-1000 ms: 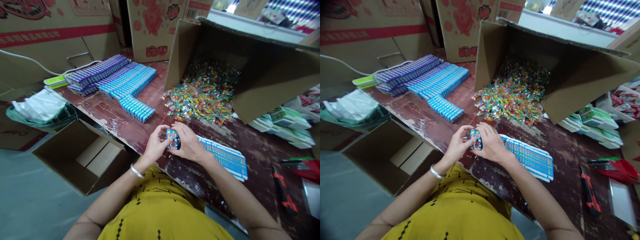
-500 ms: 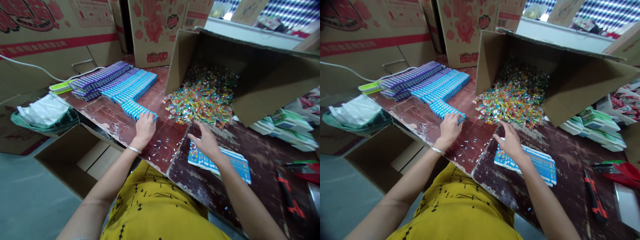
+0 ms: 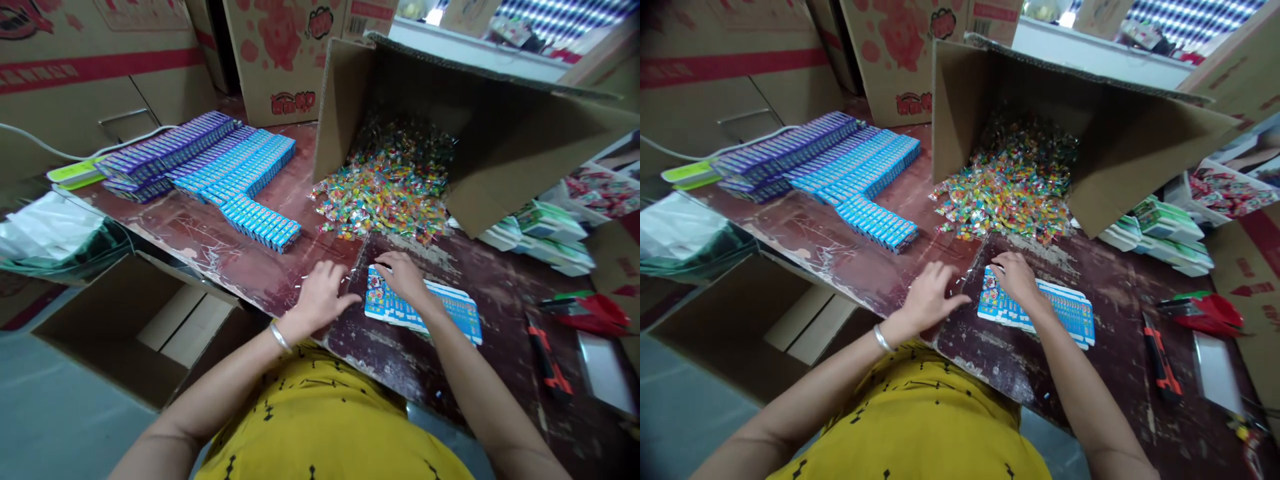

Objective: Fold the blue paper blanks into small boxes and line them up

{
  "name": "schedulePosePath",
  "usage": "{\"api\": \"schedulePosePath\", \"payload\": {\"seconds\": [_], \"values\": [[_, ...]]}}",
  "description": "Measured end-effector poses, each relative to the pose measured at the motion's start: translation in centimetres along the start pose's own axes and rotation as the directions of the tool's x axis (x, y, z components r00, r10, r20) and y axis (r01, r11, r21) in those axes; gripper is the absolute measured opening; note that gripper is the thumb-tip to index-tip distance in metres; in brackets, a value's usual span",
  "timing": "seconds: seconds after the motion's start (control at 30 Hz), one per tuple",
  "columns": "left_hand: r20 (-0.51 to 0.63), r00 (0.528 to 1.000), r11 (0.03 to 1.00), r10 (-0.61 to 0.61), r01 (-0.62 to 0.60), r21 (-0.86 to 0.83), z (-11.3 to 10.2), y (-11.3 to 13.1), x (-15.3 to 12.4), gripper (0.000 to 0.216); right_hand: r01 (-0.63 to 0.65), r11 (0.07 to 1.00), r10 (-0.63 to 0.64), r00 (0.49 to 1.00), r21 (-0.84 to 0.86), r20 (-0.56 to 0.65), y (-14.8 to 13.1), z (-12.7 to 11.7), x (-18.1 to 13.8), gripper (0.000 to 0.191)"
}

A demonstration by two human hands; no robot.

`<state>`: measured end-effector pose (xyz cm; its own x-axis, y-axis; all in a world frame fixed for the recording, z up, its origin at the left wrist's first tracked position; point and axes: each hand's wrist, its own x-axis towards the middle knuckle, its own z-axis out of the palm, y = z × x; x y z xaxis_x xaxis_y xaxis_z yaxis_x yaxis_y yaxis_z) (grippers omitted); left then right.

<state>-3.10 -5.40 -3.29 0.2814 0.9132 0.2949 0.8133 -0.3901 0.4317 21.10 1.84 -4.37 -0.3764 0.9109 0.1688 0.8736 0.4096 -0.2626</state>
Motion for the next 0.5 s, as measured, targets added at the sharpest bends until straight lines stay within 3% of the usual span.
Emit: {"api": "schedulePosePath", "payload": {"seconds": [0.17,0.4,0.5], "values": [[0.138,0.989,0.998,0.059,-0.059,-0.004,3.0,3.5,-0.2,0.058,0.03,1.0,-0.03,1.0,0.008,0.009,-0.7,-0.3,-0.4,0.021],[0.148,0.989,0.999,0.03,-0.035,0.033,3.6,3.5,-0.2,0.054,0.019,0.988,-0.016,1.0,0.151,-0.023,-0.6,-1.7,-1.8,0.017],[0.136,0.99,0.999,0.022,-0.027,0.036,3.6,3.6,-0.6,0.054,0.017,0.994,-0.011,0.998,0.108,-0.064,-0.7,-2.1,-3.2,0.036]]}}
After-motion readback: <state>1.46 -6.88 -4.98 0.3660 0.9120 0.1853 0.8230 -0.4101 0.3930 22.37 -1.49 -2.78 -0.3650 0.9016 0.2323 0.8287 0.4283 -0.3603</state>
